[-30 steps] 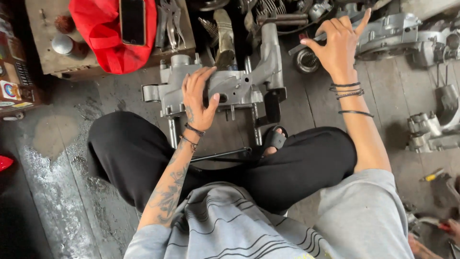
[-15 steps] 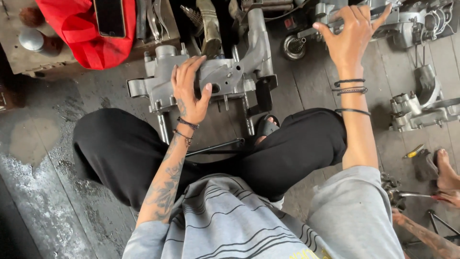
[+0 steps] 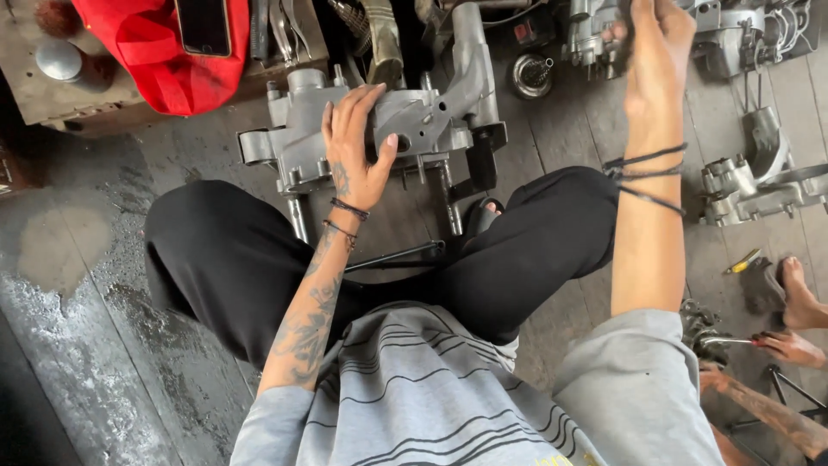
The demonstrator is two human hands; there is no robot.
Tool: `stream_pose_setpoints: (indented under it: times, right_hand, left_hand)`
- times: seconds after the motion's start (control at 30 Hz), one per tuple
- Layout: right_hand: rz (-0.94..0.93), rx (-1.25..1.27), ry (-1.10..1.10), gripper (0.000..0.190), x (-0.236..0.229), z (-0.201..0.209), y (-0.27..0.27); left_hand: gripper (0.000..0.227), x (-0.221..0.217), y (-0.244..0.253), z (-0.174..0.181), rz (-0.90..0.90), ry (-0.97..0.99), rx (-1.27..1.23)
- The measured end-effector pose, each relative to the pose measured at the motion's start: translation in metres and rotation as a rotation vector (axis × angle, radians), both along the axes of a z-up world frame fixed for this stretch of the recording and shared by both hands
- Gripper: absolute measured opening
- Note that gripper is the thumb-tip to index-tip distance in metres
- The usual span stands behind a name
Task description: The person sits on the floor and assembles a metallic engine component, likely a cylinder head. They use a small metal tool to scrape or clean the surface of the part and then fit a smaller metal piece into it.
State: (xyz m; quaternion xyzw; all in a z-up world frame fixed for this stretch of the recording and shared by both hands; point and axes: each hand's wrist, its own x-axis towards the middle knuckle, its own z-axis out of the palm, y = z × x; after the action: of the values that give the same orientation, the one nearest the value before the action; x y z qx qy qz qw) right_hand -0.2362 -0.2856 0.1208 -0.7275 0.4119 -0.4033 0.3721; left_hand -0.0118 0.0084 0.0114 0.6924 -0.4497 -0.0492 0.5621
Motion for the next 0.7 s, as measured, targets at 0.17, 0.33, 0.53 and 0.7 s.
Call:
stream_pose_setpoints:
  times: [0.17,0.33,0.53,0.7]
  right_hand:
    - [0.21,0.739,-0.202,0.029,0.057,0.035,-0.001]
    - [0.401,0.377,0.19,0.023,0.108,0.036,0.048]
    - [0.65,-0.43,0.582,0.058,0.119,-0.033,0.076]
    - [0.672,-0.684,0.702,0.067,0.129,-0.039,0.09]
  left_hand:
    - [0.065,0.001,-0.001,0.002,0.01,-0.003,-0.006]
    - [0.068,0.003,0.0,0.0,-0.011,-0.008,0.003]
    - [0.068,0.006,0.003,0.004,-0.049,-0.01,0.031]
    - [0.079,0.006,0.002,-0.001,-0.028,-0.037,0.059]
